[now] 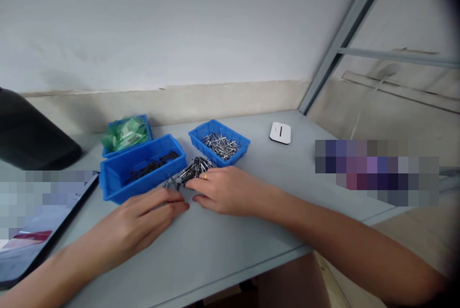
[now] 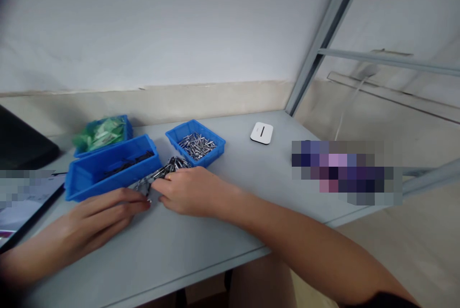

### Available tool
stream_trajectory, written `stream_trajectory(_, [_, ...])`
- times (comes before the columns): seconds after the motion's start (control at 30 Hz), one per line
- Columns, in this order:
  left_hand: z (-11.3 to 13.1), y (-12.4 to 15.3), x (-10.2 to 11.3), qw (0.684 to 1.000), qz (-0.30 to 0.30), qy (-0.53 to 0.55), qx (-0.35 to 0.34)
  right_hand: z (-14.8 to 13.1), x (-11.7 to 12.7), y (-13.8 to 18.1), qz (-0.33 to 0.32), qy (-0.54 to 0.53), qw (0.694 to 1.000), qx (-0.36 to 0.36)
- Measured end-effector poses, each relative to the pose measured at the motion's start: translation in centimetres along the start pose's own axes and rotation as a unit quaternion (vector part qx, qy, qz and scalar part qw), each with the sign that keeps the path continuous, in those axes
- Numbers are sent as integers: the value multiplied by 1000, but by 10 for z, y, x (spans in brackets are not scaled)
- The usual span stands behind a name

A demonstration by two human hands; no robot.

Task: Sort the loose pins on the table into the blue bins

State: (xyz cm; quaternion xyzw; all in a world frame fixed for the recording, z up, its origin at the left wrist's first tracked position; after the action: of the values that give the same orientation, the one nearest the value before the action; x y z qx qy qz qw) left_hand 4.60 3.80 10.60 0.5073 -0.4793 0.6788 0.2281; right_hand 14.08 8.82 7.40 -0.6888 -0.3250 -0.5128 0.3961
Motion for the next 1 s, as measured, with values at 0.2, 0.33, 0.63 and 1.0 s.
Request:
stream_trajectory(0.2, [-4,6,1,999,-1,43,16,-6,-1,-3,-15,35,999,16])
stream_trajectory(0.33, [-2,7,1,999,-6,47,17,-11,-1,-3,-24,48,998,39])
stream_trajectory(0.63, [4,5,6,998,25,51,30,-14,-2,-3,-15,39,997,61])
stream_trajectory(1.0, [-28,14,1,979,87,108,148,-18,2,-3,14,32,996,77])
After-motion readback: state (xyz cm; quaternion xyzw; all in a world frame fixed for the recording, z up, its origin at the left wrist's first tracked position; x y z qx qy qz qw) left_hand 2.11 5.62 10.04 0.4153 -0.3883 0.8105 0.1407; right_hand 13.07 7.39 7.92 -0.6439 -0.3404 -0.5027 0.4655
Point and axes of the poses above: each hand's wrist, its own y-axis away from the middle knuckle, its own x-axis out of the back of the hand, z = x × y, the point moved 9 cm from there along -y, towards the middle knuckle, and after that the axes turned 1 degree about x, right-handed, at the moved point
